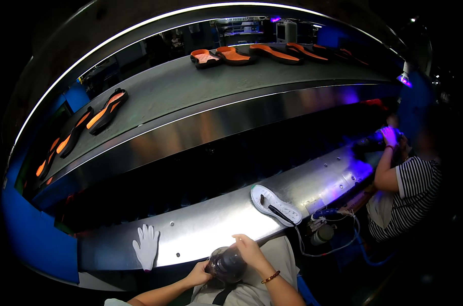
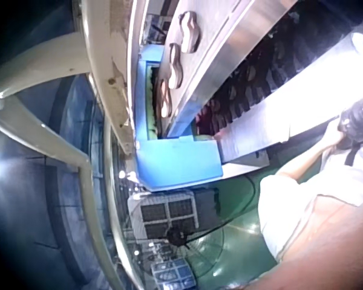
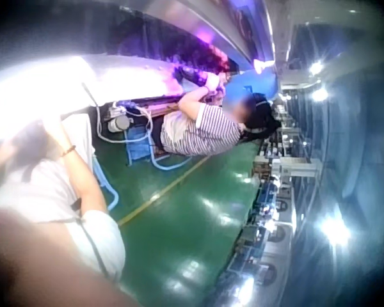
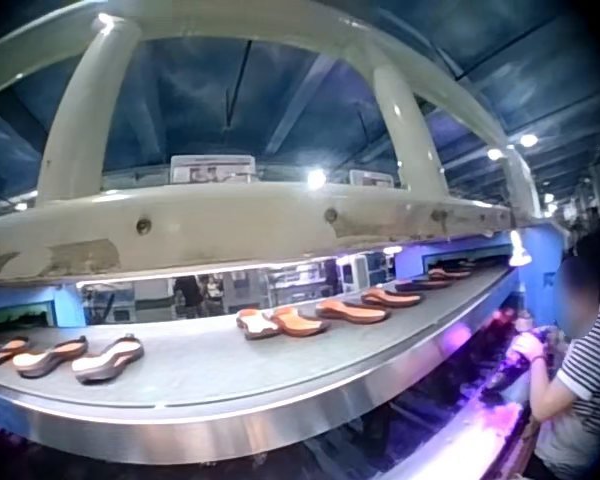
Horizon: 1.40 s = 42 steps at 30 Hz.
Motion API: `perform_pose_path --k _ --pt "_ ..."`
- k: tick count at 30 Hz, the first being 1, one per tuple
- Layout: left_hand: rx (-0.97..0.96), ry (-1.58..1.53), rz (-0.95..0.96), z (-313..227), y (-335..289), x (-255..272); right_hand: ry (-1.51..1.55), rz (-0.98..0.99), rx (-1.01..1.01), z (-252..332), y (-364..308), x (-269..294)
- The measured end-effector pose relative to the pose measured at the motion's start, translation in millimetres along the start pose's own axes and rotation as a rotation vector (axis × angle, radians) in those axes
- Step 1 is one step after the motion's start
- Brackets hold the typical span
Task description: The person repeatedly picks up orange shoe soles from a conveyor belt, applies glue to the bottom surface using a brush, and places them back on the belt. The task is performed one at a time in a continuous loop.
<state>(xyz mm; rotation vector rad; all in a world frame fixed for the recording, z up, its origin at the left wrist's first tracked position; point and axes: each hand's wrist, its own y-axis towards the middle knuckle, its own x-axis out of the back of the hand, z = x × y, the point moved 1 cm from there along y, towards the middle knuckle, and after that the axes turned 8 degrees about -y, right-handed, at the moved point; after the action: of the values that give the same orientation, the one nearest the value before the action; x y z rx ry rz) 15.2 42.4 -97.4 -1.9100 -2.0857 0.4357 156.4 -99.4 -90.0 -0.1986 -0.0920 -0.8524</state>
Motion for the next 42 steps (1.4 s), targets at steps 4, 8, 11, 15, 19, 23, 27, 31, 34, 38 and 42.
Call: perform_pose_path --k 4,8,11,15,19,23,27,31,34,38,42 --pt "-0.029 0.04 -0.01 3 2 -1 0.33 -0.143 -0.034 -2 -9 4" --pt "-0.054 -0.03 -0.1 -10 -15 9 0.048 -0.324 -0.107 -20 -31 11" --pt "-0.069 -0.142 -0.253 -22 -33 31 -0.628 -0.42 -0.037 -38 -55 27" --pt "-0.17 -0.338 -0.578 -44 -54 64 -0.968 -0.366 -0.18 -78 -80 31" --pt "-0.41 -0.36 -0.942 -52 -67 100 -1.023 -0.309 -0.21 -85 -82 27" --pt "-0.599 -0.535 -1.156 -32 -59 143 -1.042 -0.302 -0.243 -81 -78 23" --pt "-0.659 -0.526 -1.211 -5 -45 170 -1.019 -0.331 -0.209 -81 -76 20" --pt "-0.435 -0.383 -1.15 21 -21 183 -1.029 -0.389 -0.178 -95 -76 26" --pt "-0.391 -0.295 -1.133 27 -12 202 -1.052 -0.385 -0.17 -93 -72 22" --pt "-0.349 -0.215 -1.077 21 27 214 -1.057 -0.383 -0.168 -89 -65 30" --pt "-0.31 -0.153 -1.043 9 49 206 -1.044 -0.398 -0.165 -86 -75 29"
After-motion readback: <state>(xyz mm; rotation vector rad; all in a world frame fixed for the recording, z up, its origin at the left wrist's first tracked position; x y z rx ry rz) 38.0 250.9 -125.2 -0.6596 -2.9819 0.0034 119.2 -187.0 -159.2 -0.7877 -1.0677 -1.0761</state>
